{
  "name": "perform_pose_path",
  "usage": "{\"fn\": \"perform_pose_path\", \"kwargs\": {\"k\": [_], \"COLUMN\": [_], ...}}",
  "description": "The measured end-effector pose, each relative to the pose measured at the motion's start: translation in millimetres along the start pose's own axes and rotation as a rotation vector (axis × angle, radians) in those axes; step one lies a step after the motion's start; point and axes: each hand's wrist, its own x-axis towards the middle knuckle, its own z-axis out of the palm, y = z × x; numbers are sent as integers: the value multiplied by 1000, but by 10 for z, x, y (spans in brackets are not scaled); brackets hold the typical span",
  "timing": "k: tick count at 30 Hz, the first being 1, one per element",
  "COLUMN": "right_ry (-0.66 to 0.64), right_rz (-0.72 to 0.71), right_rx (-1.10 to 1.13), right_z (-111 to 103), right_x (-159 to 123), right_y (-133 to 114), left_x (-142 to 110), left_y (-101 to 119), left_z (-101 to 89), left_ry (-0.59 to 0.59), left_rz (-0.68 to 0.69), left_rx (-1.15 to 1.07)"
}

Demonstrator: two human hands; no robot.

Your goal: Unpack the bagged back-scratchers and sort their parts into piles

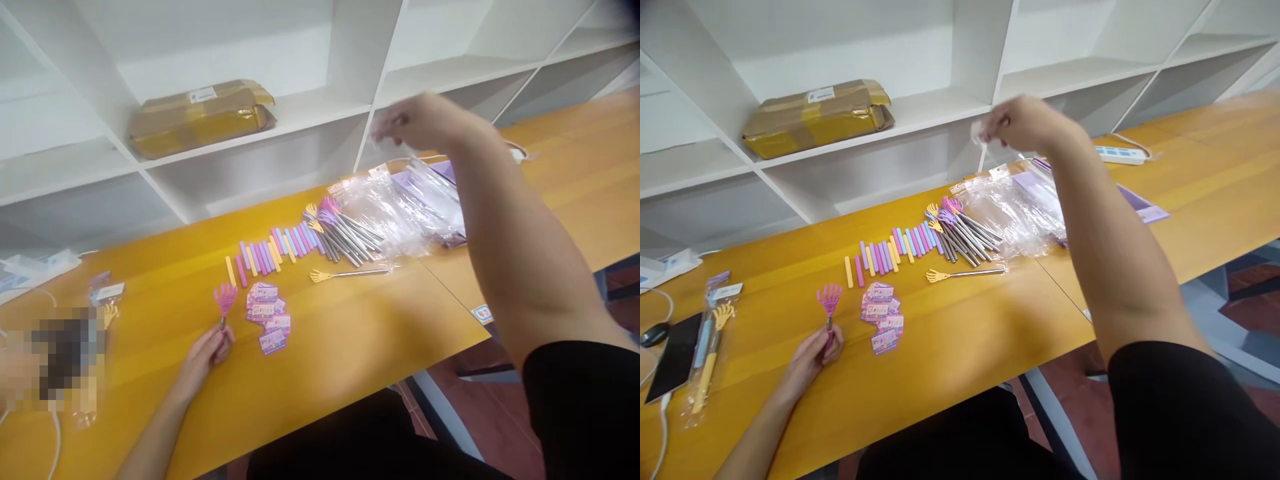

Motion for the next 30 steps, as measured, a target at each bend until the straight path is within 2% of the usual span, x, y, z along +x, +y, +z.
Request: {"fn": "perform_pose_path", "kwargs": {"k": [2,3,4,6,8,9,10,11,12,13,15,17,19,21,27,30], "right_ry": [-46,-20,17,101,111,33,-66,-223,-429,-558,-598,-580,-561,-518,-313,-308], "right_rz": [129,167,169,119,39,3,-27,-64,-68,-50,-13,-12,-2,39,243,303], "right_rx": [-123,-164,-177,-175,-165,-167,-162,-158,-224,-318,-491,-555,-515,-469,-522,-526], "right_z": [165,269,381,633,931,1095,1262,1425,1577,1713,1924,2037,2042,1941,1409,1327], "right_x": [100,122,112,-33,-375,-613,-882,-1165,-1443,-1700,-2095,-2289,-2285,-2123,-1169,-739], "right_y": [437,571,647,634,439,295,136,-26,-181,-319,-527,-638,-669,-637,-269,-60], "left_x": [25,30,30,20,8,5,5,8,12,16,20,16,7,0,13,33], "left_y": [24,36,46,55,49,43,38,34,33,33,38,40,31,11,-51,-73], "left_z": [18,25,28,22,6,-2,-7,-9,-7,-1,16,31,35,23,-60,-80], "left_ry": [38,58,77,103,121,127,132,134,134,131,126,119,113,106,106,115], "left_rz": [-4,-7,-10,-16,-17,-17,-20,-24,-26,-28,-27,-26,-25,-22,-20,-19], "left_rx": [-72,-103,-129,-162,-177,-180,-182,-182,-180,-176,-158,-135,-114,-96,-24,-8]}}
